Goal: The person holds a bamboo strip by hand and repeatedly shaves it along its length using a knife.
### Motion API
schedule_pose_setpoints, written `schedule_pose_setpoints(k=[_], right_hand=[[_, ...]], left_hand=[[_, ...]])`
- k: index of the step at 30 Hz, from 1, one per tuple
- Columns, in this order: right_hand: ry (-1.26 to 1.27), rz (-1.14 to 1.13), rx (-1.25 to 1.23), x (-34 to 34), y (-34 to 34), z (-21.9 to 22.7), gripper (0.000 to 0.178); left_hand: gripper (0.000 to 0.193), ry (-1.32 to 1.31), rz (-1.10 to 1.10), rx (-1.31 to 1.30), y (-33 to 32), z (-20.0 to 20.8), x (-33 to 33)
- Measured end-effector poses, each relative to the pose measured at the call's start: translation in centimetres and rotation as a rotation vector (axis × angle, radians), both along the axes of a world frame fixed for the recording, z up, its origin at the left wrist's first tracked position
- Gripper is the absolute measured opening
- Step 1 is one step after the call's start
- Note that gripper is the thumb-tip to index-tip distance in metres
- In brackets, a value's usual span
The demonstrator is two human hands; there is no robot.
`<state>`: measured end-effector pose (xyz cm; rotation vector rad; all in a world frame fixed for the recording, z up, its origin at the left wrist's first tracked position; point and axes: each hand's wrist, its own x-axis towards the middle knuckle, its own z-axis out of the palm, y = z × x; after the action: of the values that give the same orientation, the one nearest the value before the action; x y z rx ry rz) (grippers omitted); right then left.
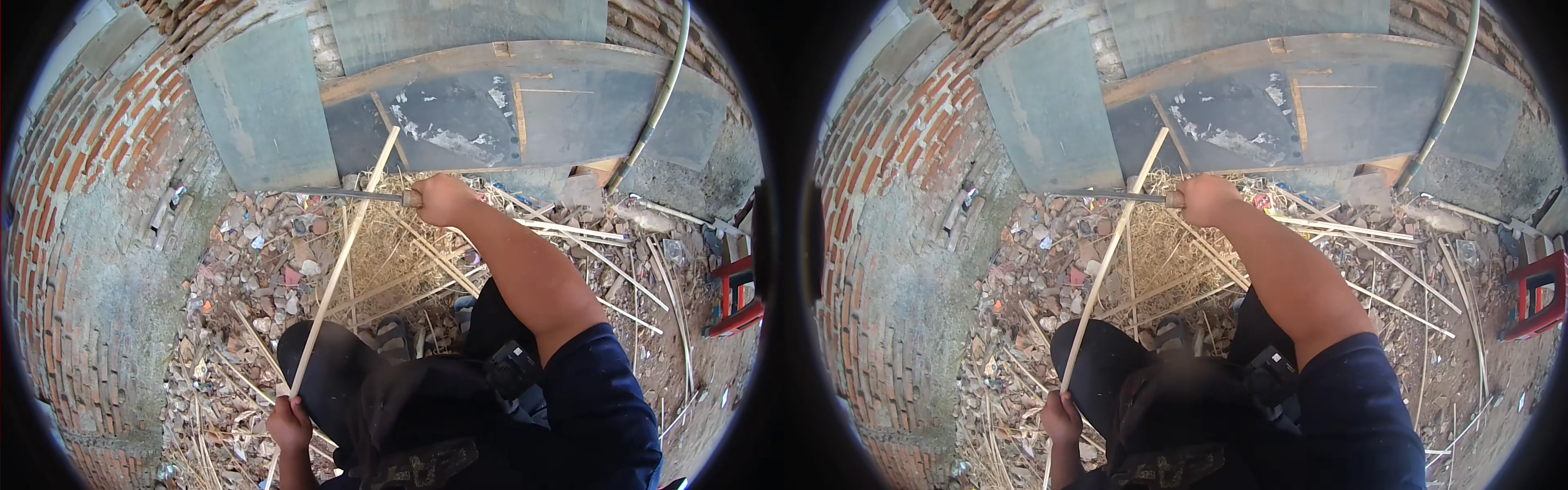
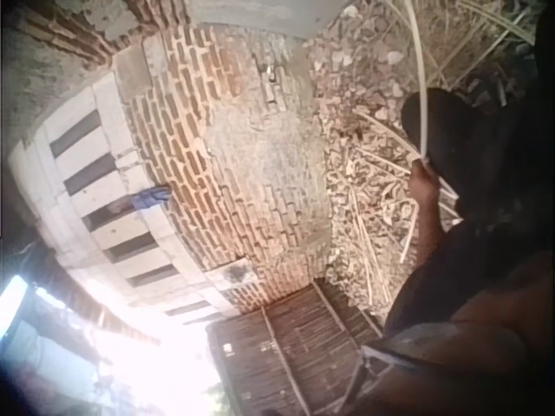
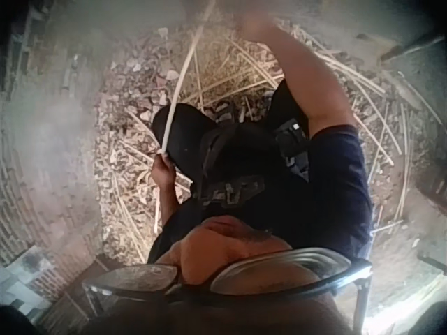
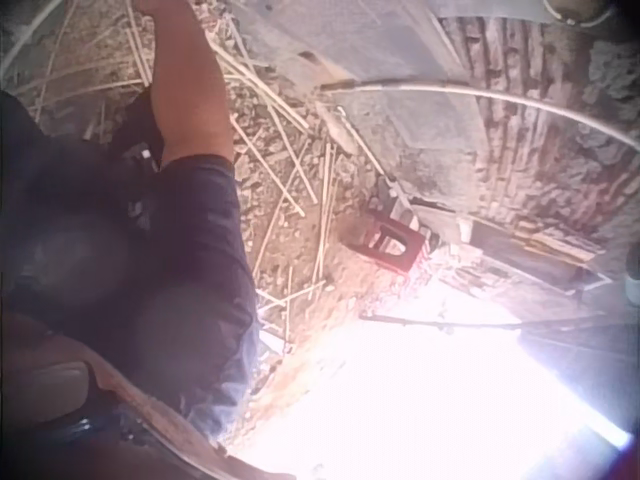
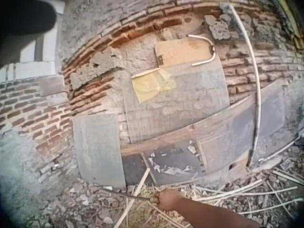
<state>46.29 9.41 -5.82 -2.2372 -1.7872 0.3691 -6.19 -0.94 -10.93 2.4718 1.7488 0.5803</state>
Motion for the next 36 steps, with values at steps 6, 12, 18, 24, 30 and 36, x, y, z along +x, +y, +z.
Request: schedule_pose_setpoints(k=[6,12,18,24,30,36], right_hand=[[0.057,0.132,0.031,-4.7,-2.1,3.7,0.024],[0.053,0.15,0.034,-2.4,-1.4,3.8,0.022],[-0.078,0.029,0.067,-0.3,-1.3,2.4,0.018],[-0.16,0.327,0.097,-4.6,-2.1,4.0,0.015],[-0.004,0.0,0.155,0.7,-1.0,0.7,0.016],[-0.07,0.013,0.162,-0.2,-1.0,1.1,0.022]], left_hand=[[0.03,-0.029,-0.016,-0.01,-1.0,0.2,0.3],[0.022,-0.018,-0.024,0.051,-0.9,-0.6,-1.5],[0.018,0.074,-0.033,0.017,-0.9,2.1,-1.3],[0.024,-0.033,-0.037,-0.004,-1.4,2.2,-0.6],[0.02,-0.02,0.002,-0.051,-2.1,1.4,-2.7],[0.022,0.039,-0.001,-0.011,-1.9,2.0,-2.8]])
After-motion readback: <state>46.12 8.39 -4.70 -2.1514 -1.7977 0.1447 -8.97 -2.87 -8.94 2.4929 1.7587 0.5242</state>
